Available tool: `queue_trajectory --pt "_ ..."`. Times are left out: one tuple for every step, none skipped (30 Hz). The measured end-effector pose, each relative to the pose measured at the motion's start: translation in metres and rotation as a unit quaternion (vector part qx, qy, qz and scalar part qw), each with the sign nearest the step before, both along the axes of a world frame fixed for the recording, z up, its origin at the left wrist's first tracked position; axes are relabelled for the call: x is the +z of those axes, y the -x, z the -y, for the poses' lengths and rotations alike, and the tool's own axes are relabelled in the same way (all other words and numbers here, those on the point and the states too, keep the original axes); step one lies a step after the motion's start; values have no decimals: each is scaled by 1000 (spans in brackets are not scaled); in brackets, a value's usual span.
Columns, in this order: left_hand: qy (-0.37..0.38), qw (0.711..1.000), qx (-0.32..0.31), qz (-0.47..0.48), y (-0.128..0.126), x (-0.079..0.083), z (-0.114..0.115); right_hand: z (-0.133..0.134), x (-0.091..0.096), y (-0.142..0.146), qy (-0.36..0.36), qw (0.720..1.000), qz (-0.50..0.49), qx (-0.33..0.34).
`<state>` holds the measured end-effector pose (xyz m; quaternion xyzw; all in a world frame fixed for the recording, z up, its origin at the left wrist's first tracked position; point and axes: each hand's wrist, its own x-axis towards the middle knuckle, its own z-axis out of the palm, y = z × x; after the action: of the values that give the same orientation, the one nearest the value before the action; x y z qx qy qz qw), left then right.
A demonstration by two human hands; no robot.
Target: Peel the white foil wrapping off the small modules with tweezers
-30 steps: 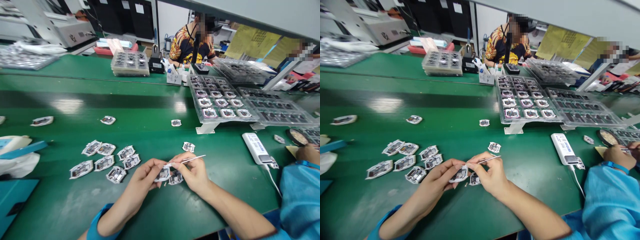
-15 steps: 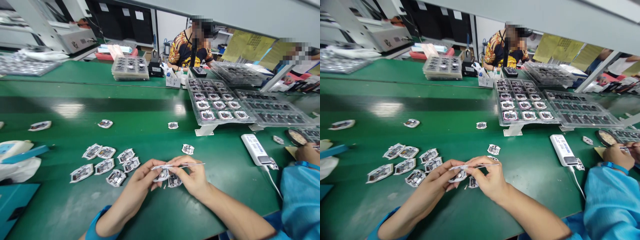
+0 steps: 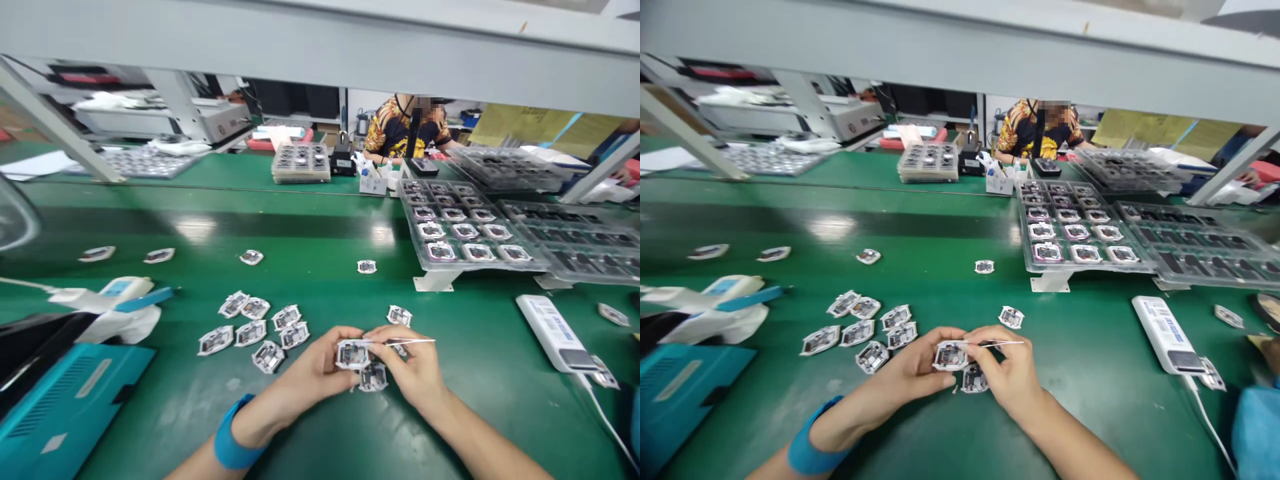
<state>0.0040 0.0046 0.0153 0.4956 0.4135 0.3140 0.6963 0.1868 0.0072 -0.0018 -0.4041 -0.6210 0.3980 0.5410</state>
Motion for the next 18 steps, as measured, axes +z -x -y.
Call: queue_trajectory --pt "-41 999 -8 -33 2 -2 -4 -1 -1 -1 5 1000 -7 -6" --pt "-81 994 -5 -70 5 -4 -10 -1 -2 -1 5 1000 -15 -13" --pt "-121 987 6 -108 8 -6 -18 -2 -3 -1 0 1000 -21 -20" --pt "-150 979 21 -137 12 -9 -28 -2 -3 -2 -7 999 -24 -26" --pt "-170 971 37 -162 16 -11 -41 -2 -4 -2 -13 999 -25 -31" --pt "-189 962 54 -188 22 -13 -55 -1 -5 -2 -17 999 -23 -33" --pt "-209 950 70 -221 28 -15 -70 -1 -5 -2 -20 999 -18 -34" --pt "-229 934 91 -258 35 -16 -86 0 -6 -2 -23 999 -14 -33" --pt "-249 916 111 -294 42 -18 -101 0 -7 -2 -26 999 -11 -33" --pt "-268 897 132 -327 49 -19 -116 0 -8 -2 -28 999 -9 -32" --pt "-286 876 152 -358 57 -21 -129 0 -9 -2 -32 999 -7 -30" --pt "-302 856 167 -385 65 -23 -141 0 -10 -2 -37 999 -6 -27" --pt "-314 837 178 -411 72 -25 -151 0 -11 -2 -42 999 -5 -25" --pt "-322 820 188 -434 81 -27 -160 -1 -11 -2 -47 999 -4 -25" --pt "-327 804 197 -457 89 -29 -167 -1 -10 -1 -52 998 -3 -24" --pt "-327 788 207 -478 98 -31 -172 -1 -9 -1 -57 998 -3 -25" --pt "-324 774 217 -499 108 -32 -177 -2 -8 -1 -60 998 -4 -25" --pt "-316 759 231 -520 118 -32 -180 -2 -6 -1 -61 998 -6 -26"
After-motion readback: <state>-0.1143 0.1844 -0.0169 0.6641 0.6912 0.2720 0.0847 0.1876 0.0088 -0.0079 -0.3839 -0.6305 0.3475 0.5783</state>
